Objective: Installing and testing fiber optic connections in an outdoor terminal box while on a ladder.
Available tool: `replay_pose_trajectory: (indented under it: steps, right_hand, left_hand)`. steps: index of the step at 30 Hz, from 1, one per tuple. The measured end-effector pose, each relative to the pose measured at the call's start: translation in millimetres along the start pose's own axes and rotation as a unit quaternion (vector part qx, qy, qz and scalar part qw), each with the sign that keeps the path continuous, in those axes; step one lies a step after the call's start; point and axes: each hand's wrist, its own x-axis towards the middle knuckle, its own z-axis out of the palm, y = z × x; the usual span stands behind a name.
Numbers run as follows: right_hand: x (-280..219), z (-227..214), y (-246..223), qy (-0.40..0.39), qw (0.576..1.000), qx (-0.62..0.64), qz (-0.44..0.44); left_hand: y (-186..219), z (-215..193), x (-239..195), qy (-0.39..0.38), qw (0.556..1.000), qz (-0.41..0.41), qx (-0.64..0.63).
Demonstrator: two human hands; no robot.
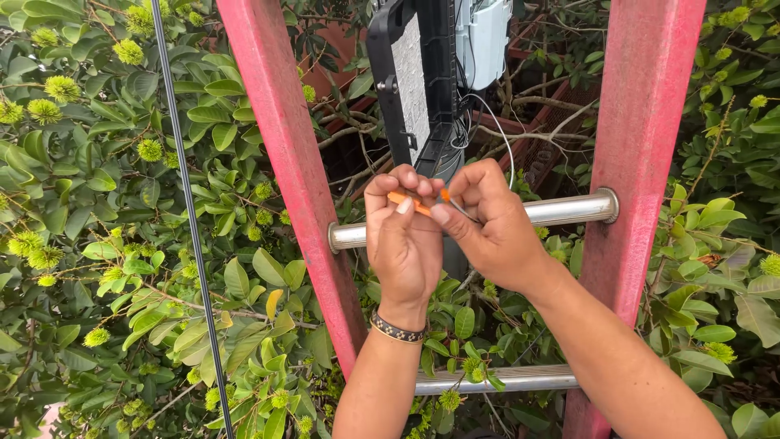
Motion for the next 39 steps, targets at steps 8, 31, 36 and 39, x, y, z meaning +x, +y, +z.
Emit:
replay_pose_trajectory:
  steps: [8,31,36,39]
  right_hand:
    - [3,-21,-14,0.023,0.999,0.045,0.016]
    - [17,-3,-41,0.018,0.987,-0.157,0.014]
    - [19,7,-34,0.014,0.997,-0.077,-0.025]
    - [16,11,-24,0.081,0.973,-0.185,-0.109]
  left_hand:
    - [32,-16,-9,-0.101,0.919,-0.067,0.376]
    - [59,18,1,-0.090,0.827,-0.026,0.555]
    - [46,5,7,0.010,0.876,-0.119,0.467]
    - [43,10,12,0.044,0.950,-0.073,0.301]
